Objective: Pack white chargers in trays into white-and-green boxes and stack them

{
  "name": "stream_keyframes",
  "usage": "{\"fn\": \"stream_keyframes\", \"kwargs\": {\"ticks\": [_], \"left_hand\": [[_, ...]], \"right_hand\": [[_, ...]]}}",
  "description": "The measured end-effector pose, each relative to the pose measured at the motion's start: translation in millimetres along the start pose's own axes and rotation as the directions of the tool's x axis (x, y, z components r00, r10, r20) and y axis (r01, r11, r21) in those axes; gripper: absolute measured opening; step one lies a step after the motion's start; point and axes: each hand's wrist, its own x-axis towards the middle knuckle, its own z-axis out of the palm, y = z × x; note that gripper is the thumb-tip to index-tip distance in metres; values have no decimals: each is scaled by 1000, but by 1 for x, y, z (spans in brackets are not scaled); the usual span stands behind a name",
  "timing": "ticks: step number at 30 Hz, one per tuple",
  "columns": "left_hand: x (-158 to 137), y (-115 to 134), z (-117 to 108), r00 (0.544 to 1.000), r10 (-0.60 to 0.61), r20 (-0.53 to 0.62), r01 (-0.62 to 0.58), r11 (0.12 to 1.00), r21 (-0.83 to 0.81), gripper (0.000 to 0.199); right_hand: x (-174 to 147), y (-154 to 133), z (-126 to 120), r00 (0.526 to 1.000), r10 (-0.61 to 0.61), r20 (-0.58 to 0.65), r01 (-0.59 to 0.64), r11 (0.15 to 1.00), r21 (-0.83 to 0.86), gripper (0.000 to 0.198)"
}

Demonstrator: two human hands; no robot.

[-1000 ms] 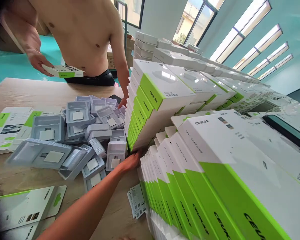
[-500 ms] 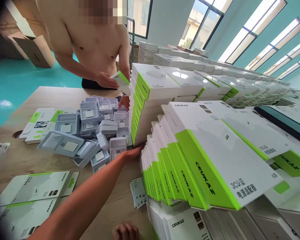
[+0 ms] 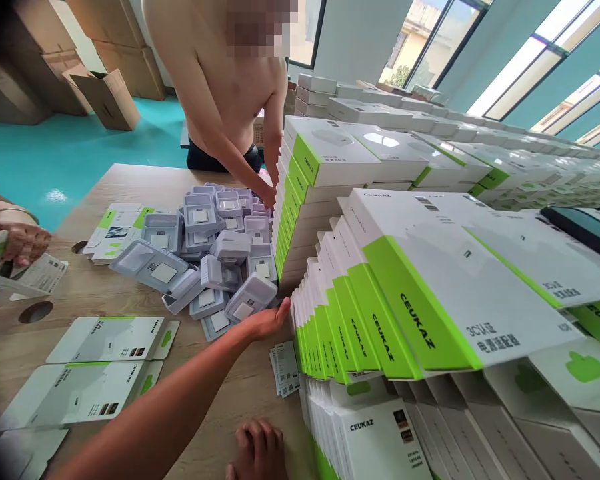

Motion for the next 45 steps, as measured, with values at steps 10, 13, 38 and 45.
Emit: {"fn": "stream_keyframes", "kwargs": {"ticks": [10, 13, 38, 45], "left_hand": [[-80, -35, 58, 975, 79, -209, -36, 979, 199, 54], [-102, -57, 71, 967, 147, -208, -87, 958, 274, 42], [-182, -165, 163, 750, 377, -544, -66, 860, 505, 43], [-198, -143, 184, 610, 395, -686, -32, 878, 477, 30]], "right_hand": [[17, -8, -40, 927, 32, 374, -40, 999, 13, 57], [26, -10, -50, 887, 45, 459, -55, 998, 9, 52], [-44, 31, -73, 972, -232, -39, 235, 942, 239, 21], [-57, 34, -70, 941, -330, -76, 339, 926, 169, 17]]}}
